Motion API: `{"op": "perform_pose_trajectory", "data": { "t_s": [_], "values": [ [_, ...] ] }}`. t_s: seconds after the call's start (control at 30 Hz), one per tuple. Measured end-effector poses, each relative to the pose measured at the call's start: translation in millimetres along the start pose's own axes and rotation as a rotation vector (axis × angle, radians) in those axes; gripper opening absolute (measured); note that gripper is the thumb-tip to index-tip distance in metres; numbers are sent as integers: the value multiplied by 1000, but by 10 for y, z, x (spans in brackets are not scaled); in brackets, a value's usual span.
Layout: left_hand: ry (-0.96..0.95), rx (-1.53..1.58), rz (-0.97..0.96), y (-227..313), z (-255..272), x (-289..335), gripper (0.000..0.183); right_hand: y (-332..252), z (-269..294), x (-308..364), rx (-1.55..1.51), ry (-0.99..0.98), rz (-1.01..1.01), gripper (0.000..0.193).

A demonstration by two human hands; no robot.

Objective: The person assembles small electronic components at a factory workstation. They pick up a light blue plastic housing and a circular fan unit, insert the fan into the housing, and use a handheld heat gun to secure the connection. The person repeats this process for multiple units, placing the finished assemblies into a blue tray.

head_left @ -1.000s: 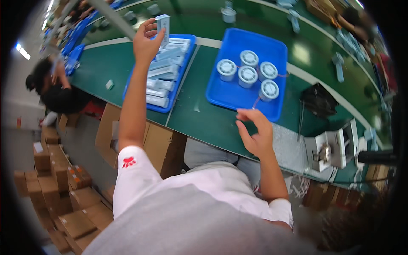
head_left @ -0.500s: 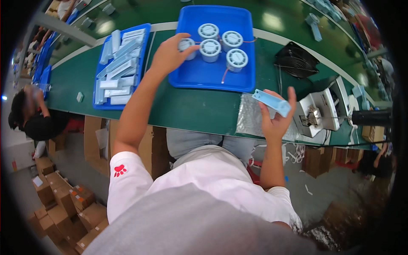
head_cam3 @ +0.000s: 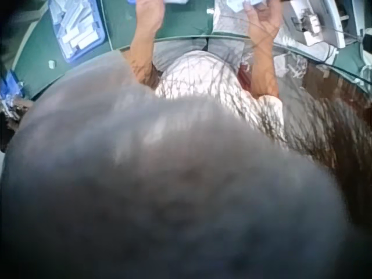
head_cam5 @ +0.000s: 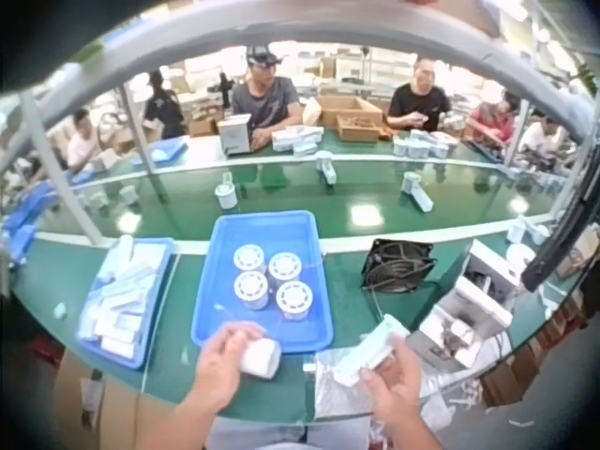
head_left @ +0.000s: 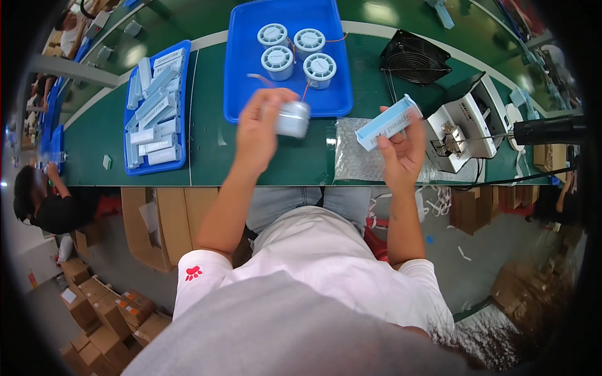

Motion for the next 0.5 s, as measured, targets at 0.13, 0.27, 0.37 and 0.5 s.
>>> {"op": "perform_pose_trajectory", "data": {
  "t_s": [0.13, 0.27, 0.37, 0.5],
  "values": [
    [-221, -535, -234, 219, -547, 67, 12, 9, -60, 120, -92, -174, -8, 50],
    [-226, -646, -211, 239, -686, 100, 9, -60, 81, 164, 54, -54, -72, 46],
    [-222, -758, -244, 288, -726, 128, 9, 66, 253, 161, -435, 186, -164, 38],
    [-210, -916, -335, 389, -814, 219, 10, -196, 43, -138, -369, 14, -88, 37]
  ]
}}
Point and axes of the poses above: each hand's wrist, its own x-axis away from the middle knuckle, its own z-axis out of the back of the hand, y = z × x, the point moved 10 cm from there along -x, towards the middle knuckle, and after that the axes turned 11 degrees about -y, right-handed, at the moved point
